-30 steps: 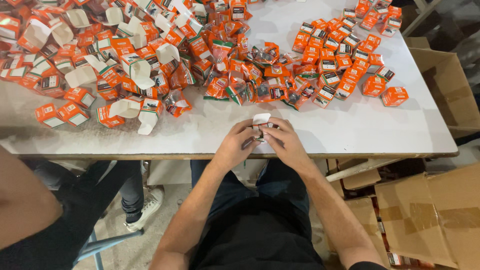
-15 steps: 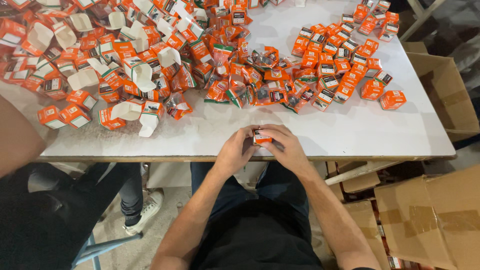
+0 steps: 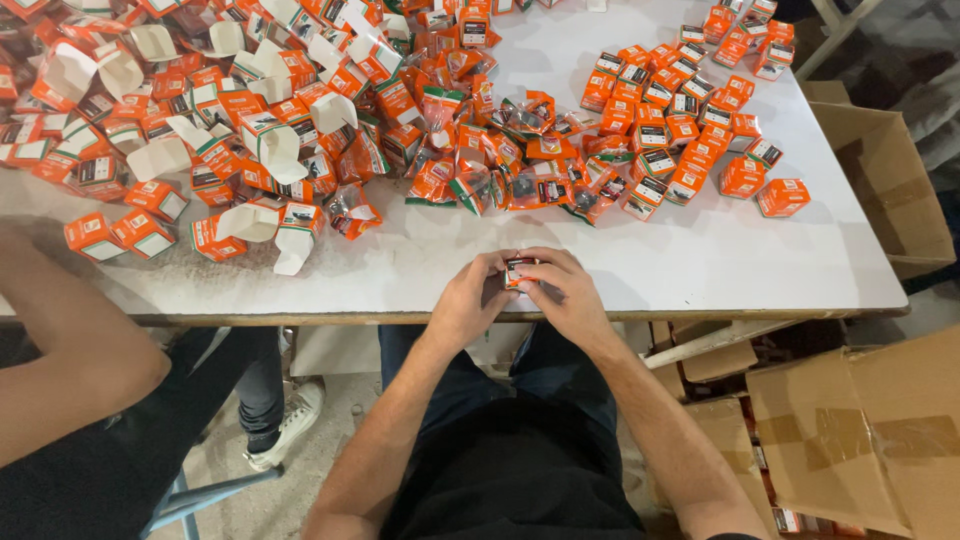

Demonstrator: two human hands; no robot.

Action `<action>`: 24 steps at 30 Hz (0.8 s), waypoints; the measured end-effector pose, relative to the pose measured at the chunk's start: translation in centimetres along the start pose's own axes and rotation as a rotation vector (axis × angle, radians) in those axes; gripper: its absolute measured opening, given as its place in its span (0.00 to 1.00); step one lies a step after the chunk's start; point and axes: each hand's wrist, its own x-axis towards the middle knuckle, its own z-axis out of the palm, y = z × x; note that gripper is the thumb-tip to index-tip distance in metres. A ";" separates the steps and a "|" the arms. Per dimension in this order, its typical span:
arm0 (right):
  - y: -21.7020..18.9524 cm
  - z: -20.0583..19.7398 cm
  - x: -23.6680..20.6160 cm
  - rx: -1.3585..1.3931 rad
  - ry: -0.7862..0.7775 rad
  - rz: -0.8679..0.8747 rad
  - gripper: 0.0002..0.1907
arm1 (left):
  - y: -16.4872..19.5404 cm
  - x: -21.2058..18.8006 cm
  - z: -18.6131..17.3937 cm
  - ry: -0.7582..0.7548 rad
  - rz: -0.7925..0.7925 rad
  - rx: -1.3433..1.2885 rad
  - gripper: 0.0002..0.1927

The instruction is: The person sits at a table covered with small orange product boxes and picks them up one at a time. They open each box, place the packaged item inside, close the box, and set it into a pile on the table, occasionally gathering boxes aside to reach others.

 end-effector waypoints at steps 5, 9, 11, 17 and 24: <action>-0.2 0.2 -0.2 -0.027 0.025 -0.002 0.13 | -0.3 0.1 -0.1 -0.012 -0.006 -0.077 0.25; -0.4 0.7 -0.3 -0.089 0.061 -0.033 0.13 | -0.1 0.0 0.1 0.032 0.052 0.031 0.25; -0.5 0.8 -0.3 -0.132 0.074 -0.061 0.13 | 0.1 0.0 0.3 0.050 0.059 0.052 0.25; -0.9 0.8 -0.4 -0.171 0.056 -0.077 0.12 | 0.6 0.1 0.2 0.057 0.004 0.097 0.26; -1.0 -0.5 -0.4 -0.251 -0.096 -0.175 0.12 | 2.4 0.1 -0.1 0.102 0.261 0.262 0.14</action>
